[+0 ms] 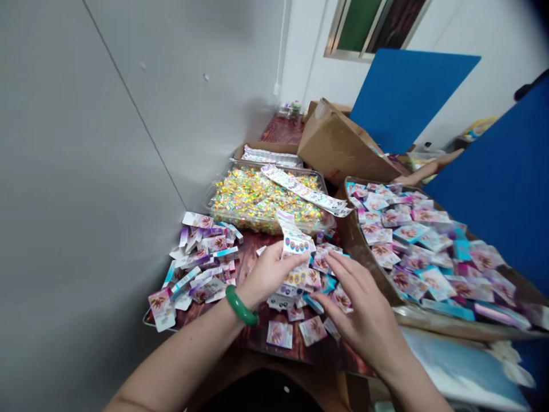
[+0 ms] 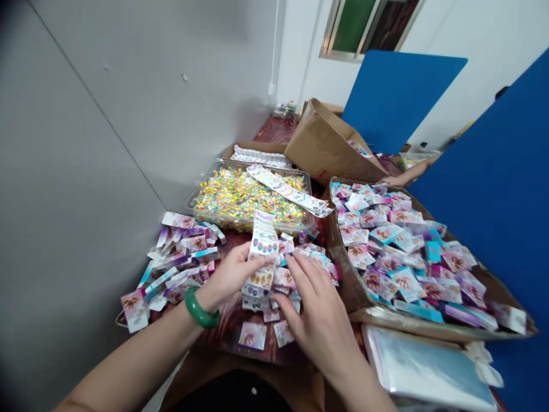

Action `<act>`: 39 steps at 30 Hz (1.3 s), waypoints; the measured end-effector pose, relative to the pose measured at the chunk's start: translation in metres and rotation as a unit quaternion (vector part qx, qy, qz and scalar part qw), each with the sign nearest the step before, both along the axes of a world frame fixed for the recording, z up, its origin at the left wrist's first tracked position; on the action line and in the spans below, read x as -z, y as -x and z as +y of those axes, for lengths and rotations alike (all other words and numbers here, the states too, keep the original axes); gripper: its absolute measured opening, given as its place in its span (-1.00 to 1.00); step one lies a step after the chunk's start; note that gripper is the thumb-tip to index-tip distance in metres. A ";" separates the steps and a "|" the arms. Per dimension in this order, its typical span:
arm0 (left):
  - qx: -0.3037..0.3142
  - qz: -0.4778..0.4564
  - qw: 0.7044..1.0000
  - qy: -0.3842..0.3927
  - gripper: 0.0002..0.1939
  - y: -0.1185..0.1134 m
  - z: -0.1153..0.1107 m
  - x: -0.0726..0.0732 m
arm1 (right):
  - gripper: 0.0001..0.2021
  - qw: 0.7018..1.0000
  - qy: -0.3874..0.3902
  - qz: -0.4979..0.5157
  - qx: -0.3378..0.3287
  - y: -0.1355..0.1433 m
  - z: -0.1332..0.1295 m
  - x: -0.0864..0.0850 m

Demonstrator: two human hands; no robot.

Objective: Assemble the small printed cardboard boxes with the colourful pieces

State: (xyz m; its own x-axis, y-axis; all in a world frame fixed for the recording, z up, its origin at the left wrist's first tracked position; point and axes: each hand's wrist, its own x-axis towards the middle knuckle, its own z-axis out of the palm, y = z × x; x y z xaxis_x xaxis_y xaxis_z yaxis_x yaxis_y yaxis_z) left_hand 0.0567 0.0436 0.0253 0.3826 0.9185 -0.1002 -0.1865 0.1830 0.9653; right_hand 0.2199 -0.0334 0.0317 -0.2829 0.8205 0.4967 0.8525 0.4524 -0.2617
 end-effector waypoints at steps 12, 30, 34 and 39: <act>0.018 0.232 0.933 -0.276 -0.61 0.052 -0.042 -0.029 | -0.83 0.909 0.217 0.353 -0.041 0.001 0.010 -0.011; 0.003 0.150 0.986 -0.067 -0.67 0.039 -0.069 0.010 | -0.34 0.992 -0.109 0.014 -0.066 0.041 -0.045 0.035; 0.088 0.163 0.978 -0.096 -0.71 0.044 -0.074 0.000 | -0.52 0.989 0.006 0.117 -0.091 0.033 -0.041 0.040; 0.024 0.195 0.962 -0.187 -0.52 0.050 -0.077 -0.002 | -0.80 0.935 0.166 0.308 -0.058 0.027 -0.034 0.038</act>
State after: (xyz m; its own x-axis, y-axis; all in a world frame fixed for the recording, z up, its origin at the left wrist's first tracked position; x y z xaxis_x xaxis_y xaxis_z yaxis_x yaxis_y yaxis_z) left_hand 0.0064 -0.0336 0.0272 0.4264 0.9002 0.0889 0.2038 -0.1914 0.9601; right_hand 0.1927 -0.0669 -0.0067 -0.1249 0.9399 0.3177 0.4441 0.3393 -0.8293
